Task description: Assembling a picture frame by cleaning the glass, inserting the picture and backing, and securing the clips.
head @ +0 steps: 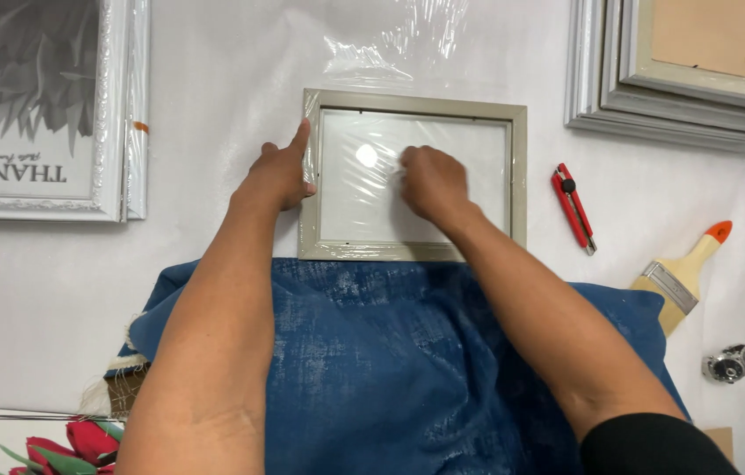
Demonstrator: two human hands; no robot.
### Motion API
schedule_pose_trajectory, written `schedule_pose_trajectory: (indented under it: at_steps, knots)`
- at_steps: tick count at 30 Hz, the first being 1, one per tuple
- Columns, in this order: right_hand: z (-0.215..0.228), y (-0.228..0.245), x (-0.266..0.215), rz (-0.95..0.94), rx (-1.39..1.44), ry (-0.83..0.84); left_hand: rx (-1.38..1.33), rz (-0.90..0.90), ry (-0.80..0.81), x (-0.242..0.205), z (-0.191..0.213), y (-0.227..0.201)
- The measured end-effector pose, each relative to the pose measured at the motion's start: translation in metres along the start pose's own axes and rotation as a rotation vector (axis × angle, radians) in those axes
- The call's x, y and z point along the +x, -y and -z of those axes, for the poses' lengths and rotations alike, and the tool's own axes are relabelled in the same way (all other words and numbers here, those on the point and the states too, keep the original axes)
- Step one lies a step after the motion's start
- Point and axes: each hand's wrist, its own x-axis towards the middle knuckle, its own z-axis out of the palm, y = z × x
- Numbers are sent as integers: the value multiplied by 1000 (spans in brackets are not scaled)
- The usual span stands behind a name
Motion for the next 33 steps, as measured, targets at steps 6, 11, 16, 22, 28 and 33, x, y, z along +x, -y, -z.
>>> schedule_pose_trajectory:
  at_steps: [6, 11, 16, 22, 28, 33]
  knots:
    - [28, -139, -36, -231, -179, 38, 45, -18, -2, 0, 1, -1]
    - [38, -140, -45, -213, -44, 7, 45, -28, 31, 2, -1, 1]
    - [45, -135, -47, -187, 12, 12, 72, -26, 60, -9, 6, -6]
    - [25, -129, -40, -184, 7, 2, 102, -16, 22, -12, -1, -9]
    - [-22, -26, -14, -18, 53, -6, 145, -19, 35, -2, -4, -2]
    - [-51, 83, 5, 214, 124, -39, 122, -26, 2, 18, -16, 7]
